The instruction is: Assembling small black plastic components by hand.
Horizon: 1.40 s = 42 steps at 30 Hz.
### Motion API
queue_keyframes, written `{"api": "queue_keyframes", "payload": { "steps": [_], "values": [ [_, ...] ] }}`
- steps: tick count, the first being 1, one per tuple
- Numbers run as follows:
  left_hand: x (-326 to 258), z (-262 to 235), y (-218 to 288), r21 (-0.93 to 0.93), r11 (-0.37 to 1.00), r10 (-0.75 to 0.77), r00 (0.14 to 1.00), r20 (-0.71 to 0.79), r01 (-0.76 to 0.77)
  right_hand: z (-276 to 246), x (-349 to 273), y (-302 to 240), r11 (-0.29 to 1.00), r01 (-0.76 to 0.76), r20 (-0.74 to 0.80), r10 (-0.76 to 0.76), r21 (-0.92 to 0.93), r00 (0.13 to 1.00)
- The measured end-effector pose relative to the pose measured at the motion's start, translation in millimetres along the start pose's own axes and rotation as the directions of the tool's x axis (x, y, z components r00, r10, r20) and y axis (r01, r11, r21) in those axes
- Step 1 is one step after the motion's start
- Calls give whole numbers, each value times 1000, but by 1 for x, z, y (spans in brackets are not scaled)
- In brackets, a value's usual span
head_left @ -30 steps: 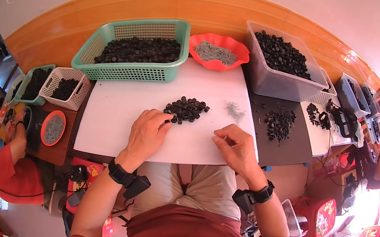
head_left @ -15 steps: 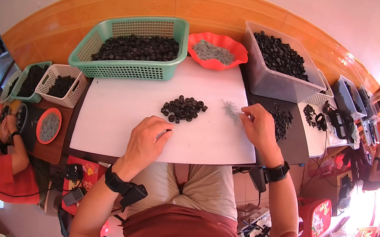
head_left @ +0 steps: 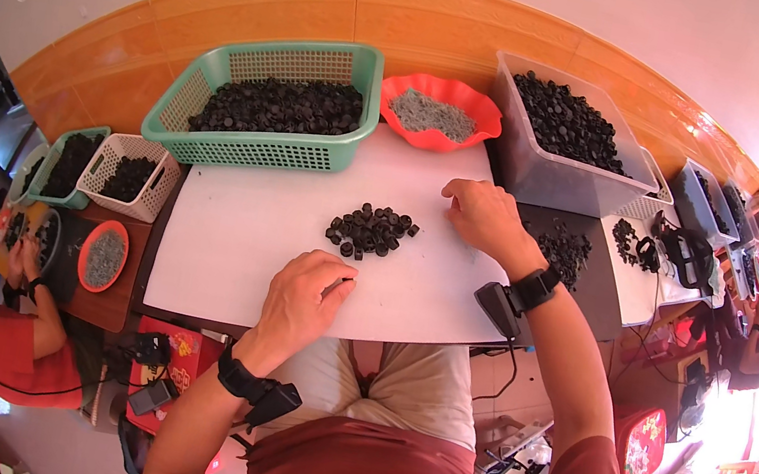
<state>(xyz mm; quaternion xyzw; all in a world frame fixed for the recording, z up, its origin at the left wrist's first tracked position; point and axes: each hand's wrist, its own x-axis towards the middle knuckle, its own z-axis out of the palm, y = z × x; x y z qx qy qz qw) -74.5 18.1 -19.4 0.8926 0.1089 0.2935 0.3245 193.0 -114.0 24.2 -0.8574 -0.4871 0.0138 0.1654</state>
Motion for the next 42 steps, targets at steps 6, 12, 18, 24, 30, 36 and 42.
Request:
{"api": "queue_keyframes", "payload": {
  "steps": [6,12,18,24,30,36,42],
  "values": [
    [1,0,1,-43,999,-18,1000,-2,18,12,7,10,996,45,38,-43,-71,998],
    [0,-3,6,-249,962,-120,993,-4,115,4,-18,4,977,189,-120,-176,103,977],
    [-3,4,3,-586,776,-228,970,83,233,-3,-53,-11,884,245,-281,-137,398,950],
    [-1,6,7,-809,441,-363,901,236,389,4,-82,-25,625,-30,-89,157,780,984],
    [-5,13,5,-833,374,-356,892,278,409,18,-87,-21,662,-12,-127,160,749,979],
    [-3,15,12,-790,409,-352,878,324,456,18,-94,-19,700,-79,-84,196,710,977],
    [-1,21,16,-751,443,-357,865,353,490,24,-96,-17,696,-22,-146,182,717,972]
  ]
}}
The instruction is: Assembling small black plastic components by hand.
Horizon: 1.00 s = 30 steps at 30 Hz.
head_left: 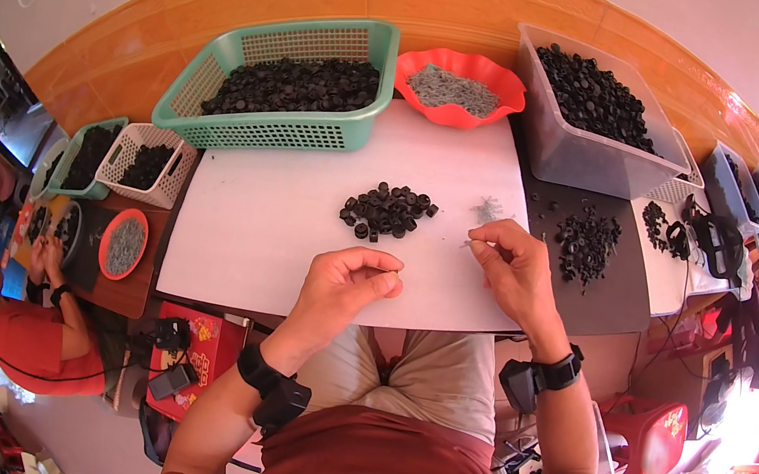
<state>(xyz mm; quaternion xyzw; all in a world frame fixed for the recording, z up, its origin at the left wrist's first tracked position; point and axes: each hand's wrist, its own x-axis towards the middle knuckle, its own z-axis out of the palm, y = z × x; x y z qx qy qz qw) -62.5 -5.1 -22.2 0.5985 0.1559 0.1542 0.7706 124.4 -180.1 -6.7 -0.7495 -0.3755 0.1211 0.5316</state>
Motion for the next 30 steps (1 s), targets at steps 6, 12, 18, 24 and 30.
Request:
{"api": "queue_keyframes", "payload": {
  "steps": [6,12,18,24,30],
  "values": [
    [1,3,-1,18,1000,5,1000,10,-5,-1,-3,6,996,-71,0,71,59,997],
    [5,8,-1,119,992,46,999,19,-48,-1,-4,9,999,-47,-10,47,17,999],
    [16,17,-2,186,977,90,994,61,-100,-2,-6,5,997,-61,-19,62,36,998],
    [30,38,-6,213,969,112,992,54,-121,-1,-8,3,981,-43,-14,47,191,999],
    [42,53,1,332,936,96,991,89,-121,0,-12,-1,929,-58,7,60,365,998]
  ]
}}
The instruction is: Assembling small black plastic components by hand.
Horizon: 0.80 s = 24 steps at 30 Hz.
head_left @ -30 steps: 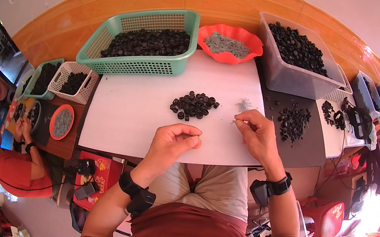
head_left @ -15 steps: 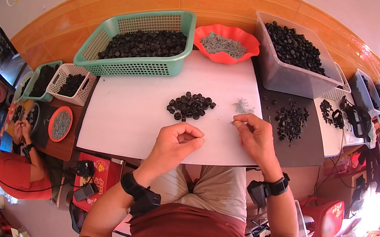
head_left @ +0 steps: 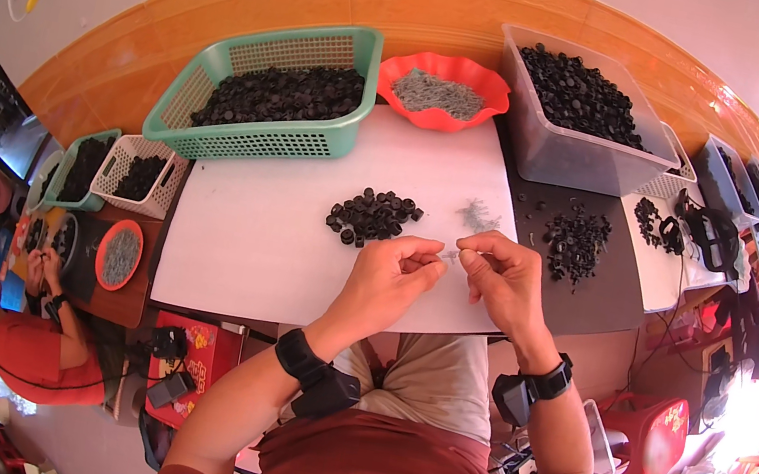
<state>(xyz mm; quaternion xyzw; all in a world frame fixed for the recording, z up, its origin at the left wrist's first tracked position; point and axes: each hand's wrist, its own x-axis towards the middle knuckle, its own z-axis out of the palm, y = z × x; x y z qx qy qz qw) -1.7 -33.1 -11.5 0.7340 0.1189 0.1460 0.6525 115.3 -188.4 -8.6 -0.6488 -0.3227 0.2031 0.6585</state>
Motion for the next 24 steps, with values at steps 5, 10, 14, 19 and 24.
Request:
{"api": "queue_keyframes", "payload": {
  "steps": [5,10,14,19,24],
  "values": [
    [4,2,2,36,999,-27,999,35,26,2,-4,1,999,-25,39,23,46,999],
    [6,8,-6,21,1000,11,1000,-14,-11,3,-6,4,997,-19,21,18,74,1000],
    [7,10,-4,58,998,-13,1000,-1,13,2,-8,9,999,34,-16,-33,43,999],
    [10,17,-3,207,977,63,997,-51,-52,5,-11,11,996,88,-83,-89,-11,993],
    [10,21,2,403,901,211,974,-85,-160,2,-13,11,994,67,-163,-80,-82,983]
  ]
}}
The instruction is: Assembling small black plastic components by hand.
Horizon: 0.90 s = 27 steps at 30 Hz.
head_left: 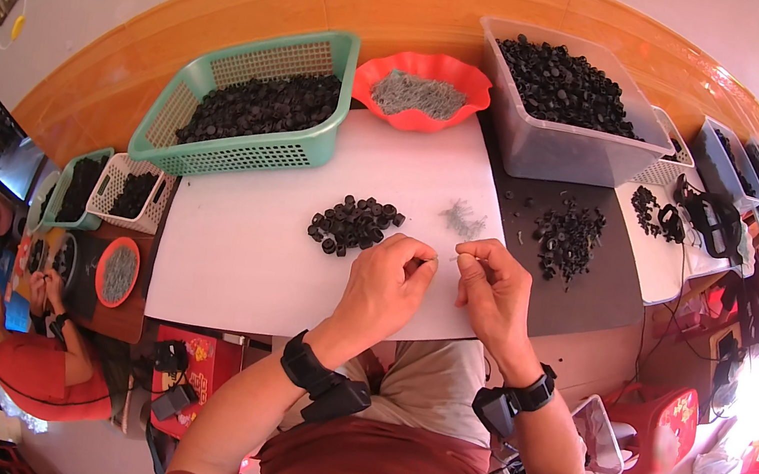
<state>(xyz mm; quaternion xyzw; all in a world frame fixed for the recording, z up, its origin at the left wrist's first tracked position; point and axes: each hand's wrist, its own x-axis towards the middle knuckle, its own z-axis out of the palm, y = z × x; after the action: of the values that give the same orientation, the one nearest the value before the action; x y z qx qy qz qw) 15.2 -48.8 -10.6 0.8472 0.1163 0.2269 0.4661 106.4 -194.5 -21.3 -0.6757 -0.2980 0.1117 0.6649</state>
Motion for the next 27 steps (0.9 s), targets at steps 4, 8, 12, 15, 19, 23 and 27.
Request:
{"api": "queue_keyframes", "payload": {
  "steps": [4,8,12,15,19,23,27],
  "values": [
    [3,1,-1,0,1000,7,1000,-26,-7,-1,0,2,998,-46,-8,47,32,999],
    [12,3,-3,65,996,59,998,-31,-57,-2,1,7,994,-78,-25,80,74,996],
    [19,4,-6,140,986,99,994,-39,-92,-2,1,9,989,-80,-53,87,120,995],
    [18,2,-5,72,996,51,998,-27,-48,-2,1,10,986,-81,-70,92,149,993],
    [13,-6,-7,-128,988,-83,996,28,86,-2,1,11,984,-69,-71,81,165,994],
    [6,-18,-12,-267,946,-170,982,77,185,-3,1,9,988,-57,-67,67,147,996],
    [-3,-31,-13,-450,855,-229,966,118,258,-2,0,10,985,-75,-53,84,155,995]
  ]
}}
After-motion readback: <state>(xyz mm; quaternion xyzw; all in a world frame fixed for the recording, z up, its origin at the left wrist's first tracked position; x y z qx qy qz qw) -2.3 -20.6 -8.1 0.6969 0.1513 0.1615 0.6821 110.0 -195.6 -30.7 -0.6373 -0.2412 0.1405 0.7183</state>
